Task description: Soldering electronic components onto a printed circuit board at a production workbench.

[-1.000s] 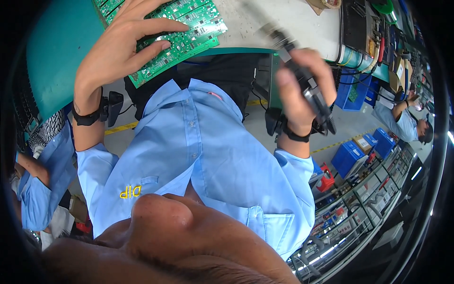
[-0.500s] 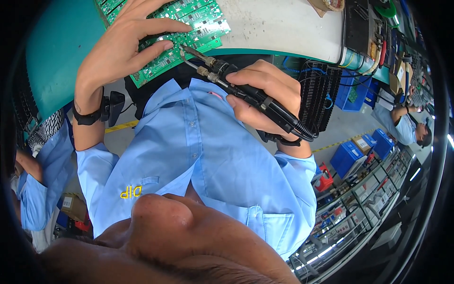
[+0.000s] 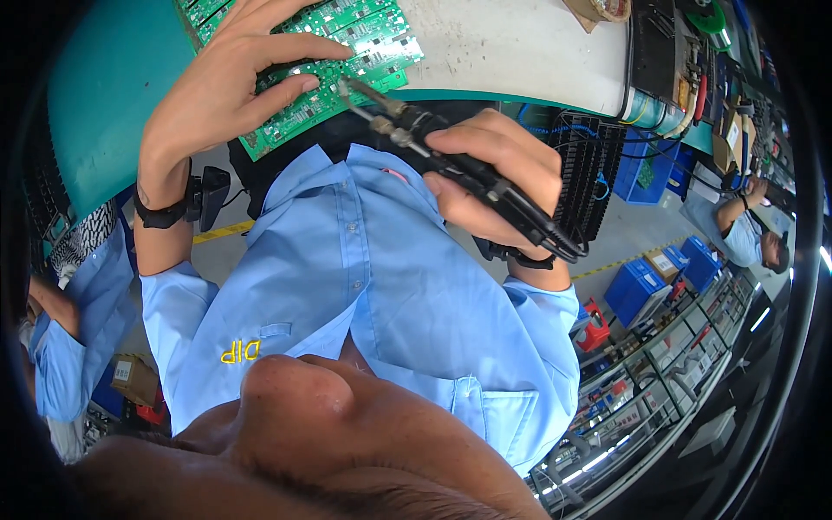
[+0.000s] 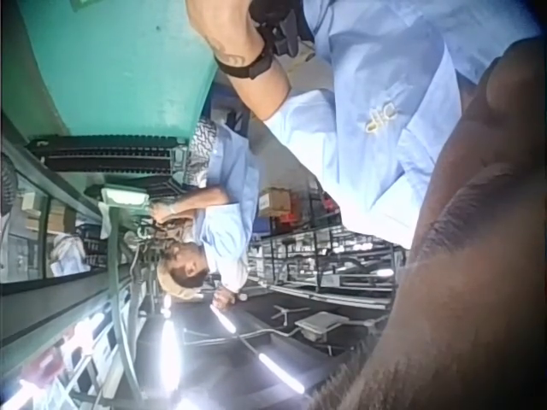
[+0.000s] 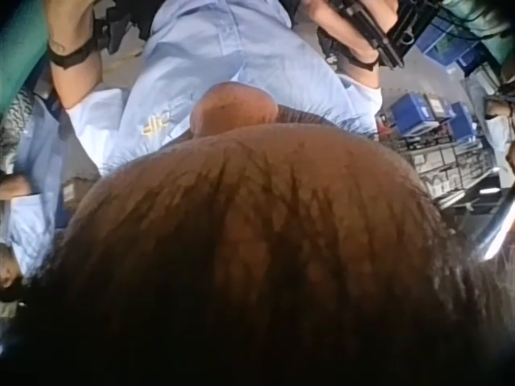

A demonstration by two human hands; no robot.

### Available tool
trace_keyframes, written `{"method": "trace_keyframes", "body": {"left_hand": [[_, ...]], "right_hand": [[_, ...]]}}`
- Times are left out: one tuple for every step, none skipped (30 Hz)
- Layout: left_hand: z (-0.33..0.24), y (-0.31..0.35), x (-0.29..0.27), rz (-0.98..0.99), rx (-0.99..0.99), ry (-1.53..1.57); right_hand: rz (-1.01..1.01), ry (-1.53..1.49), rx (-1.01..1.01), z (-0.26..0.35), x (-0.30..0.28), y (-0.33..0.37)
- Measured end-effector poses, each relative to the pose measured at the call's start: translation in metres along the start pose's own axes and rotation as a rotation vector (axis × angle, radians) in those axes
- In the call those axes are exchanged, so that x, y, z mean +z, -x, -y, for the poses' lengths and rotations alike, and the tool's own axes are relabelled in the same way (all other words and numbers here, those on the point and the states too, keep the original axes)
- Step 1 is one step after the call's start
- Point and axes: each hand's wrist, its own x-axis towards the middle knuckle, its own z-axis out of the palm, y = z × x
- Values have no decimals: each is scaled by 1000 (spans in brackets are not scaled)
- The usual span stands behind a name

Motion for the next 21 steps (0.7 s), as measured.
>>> {"method": "trace_keyframes", "body": {"left_hand": [[1, 0, 1, -3, 6, 7], [1, 0, 1, -7, 10, 13], [1, 1, 1, -8, 9, 12], [1, 1, 1, -10, 8, 14], [1, 2, 1, -13, 7, 16], [1, 3, 2, -16, 5, 17], [1, 3, 1, -17, 6, 17], [1, 4, 0, -16, 1, 16], [1, 0, -1, -3, 15, 16], [1, 0, -1, 0, 12, 12], [1, 0, 0, 1, 14, 9], [2, 1, 1, -11, 25, 19], [4, 2, 2, -23, 36, 30], [4, 2, 2, -34, 48, 42], [4, 2, 1, -33, 49, 40], [3, 1, 0, -31, 45, 36], [3, 3, 1, -31, 30, 29], [2, 4, 2, -32, 14, 21], [2, 3, 1, -29, 19, 21], [3, 3, 1, -38, 22, 27], [4, 3, 0, -49, 24, 33]], "right_hand": [[-41, 3, -10, -3, -4, 3], [-80, 4, -22, -6, -8, 6], [-80, 2, -24, -9, -13, 9], [-135, 44, 4, -15, -20, 13], [-190, 84, 32, -21, -26, 17], [-188, 82, 28, -32, -31, 22], [-371, 111, 70, -45, -35, 27], [-553, 138, 111, -55, -38, 27], [-568, 151, 120, -60, -39, 23], [-606, 202, 191, -70, -40, 14], [-644, 253, 263, -77, -42, 7], [-677, 301, 334, -81, -41, 3], [-679, 299, 332, -81, -40, 3], [-735, 201, 240, -80, -38, 4], [-789, 103, 147, -78, -36, 6], [-841, 5, 54, -75, -34, 7], [-838, -5, 51, -71, -29, 8], [-739, -35, 33, -63, -23, 10], [-647, -50, 21, -51, -19, 14], [-555, -66, 8, -42, -17, 16], [-558, -64, 8, -37, -17, 16]]}}
